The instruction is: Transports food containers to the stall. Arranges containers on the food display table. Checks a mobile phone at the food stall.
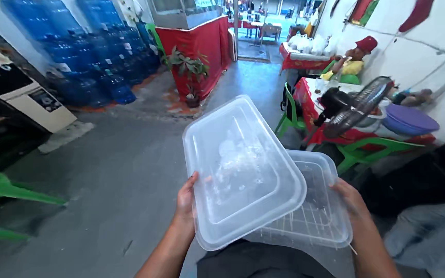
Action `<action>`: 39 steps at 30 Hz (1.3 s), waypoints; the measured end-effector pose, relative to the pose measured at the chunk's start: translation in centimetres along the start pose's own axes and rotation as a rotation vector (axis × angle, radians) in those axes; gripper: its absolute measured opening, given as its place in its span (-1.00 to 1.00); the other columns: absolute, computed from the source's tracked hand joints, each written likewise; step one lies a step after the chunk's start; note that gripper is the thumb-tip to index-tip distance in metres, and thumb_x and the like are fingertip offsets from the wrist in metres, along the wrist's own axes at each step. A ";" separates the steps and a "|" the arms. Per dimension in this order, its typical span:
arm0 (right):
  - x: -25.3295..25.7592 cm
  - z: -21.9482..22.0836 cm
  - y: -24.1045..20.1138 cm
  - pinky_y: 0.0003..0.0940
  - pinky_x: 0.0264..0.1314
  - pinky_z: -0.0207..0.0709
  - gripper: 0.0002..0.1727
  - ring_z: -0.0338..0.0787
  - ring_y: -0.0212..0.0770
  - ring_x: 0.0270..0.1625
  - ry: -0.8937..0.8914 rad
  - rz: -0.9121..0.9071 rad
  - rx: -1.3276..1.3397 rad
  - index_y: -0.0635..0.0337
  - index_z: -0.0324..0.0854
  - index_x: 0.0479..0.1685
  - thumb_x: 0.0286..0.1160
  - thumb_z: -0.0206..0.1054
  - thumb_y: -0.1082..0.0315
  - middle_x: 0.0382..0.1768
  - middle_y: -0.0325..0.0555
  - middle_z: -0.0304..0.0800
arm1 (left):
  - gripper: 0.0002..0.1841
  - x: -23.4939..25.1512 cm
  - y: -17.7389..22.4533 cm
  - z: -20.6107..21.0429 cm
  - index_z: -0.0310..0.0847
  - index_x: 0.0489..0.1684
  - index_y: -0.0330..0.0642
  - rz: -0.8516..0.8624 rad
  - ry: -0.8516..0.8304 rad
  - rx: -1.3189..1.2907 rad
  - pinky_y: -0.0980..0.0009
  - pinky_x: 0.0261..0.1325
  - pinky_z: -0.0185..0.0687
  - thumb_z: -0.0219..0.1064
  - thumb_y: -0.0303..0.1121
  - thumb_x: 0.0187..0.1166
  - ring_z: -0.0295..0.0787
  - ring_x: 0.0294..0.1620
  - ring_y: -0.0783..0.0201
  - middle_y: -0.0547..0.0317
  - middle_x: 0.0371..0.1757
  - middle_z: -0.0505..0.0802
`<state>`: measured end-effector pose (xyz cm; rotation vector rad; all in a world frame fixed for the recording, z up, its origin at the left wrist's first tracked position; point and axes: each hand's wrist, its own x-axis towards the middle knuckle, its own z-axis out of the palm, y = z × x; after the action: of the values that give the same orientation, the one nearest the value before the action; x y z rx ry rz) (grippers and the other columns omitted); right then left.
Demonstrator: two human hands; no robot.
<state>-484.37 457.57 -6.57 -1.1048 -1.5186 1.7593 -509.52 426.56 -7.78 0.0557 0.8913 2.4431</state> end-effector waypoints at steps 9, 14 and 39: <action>30.3 18.0 -4.0 -0.47 -0.22 0.76 -0.62 0.83 -0.43 -0.27 -0.130 0.016 -0.033 0.31 0.51 0.37 0.62 0.04 0.54 -0.18 -0.16 0.82 | -0.54 30.7 3.8 2.2 0.55 0.08 -0.15 0.134 0.036 -0.054 0.24 -0.11 0.91 -0.35 -0.20 0.90 0.95 -0.16 0.23 0.05 -0.20 0.92; 42.9 21.2 -7.9 -0.51 -0.28 0.76 -0.63 0.83 -0.47 -0.31 0.077 -0.015 0.057 0.30 0.52 0.33 0.59 0.06 0.54 -0.22 -0.21 0.82 | -0.55 50.6 3.1 9.1 0.56 0.08 -0.20 -0.067 -0.040 0.011 0.27 -0.20 0.91 -0.31 -0.22 0.90 0.95 -0.23 0.23 0.03 -0.25 0.92; 126.8 50.0 -26.2 -0.35 -0.29 0.81 -0.64 0.87 -0.34 -0.30 0.049 -0.003 0.133 0.24 0.55 0.27 0.55 0.05 0.50 -0.25 -0.13 0.85 | -0.54 139.2 -1.8 29.0 0.57 0.15 -0.19 -0.001 -0.161 -0.148 0.16 -0.09 0.92 -0.31 -0.20 0.89 0.96 -0.12 0.13 -0.06 -0.14 0.93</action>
<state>-593.71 543.09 -8.42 -1.0699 -1.3531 1.7904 -621.78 513.86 -5.58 0.1955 0.6391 2.4559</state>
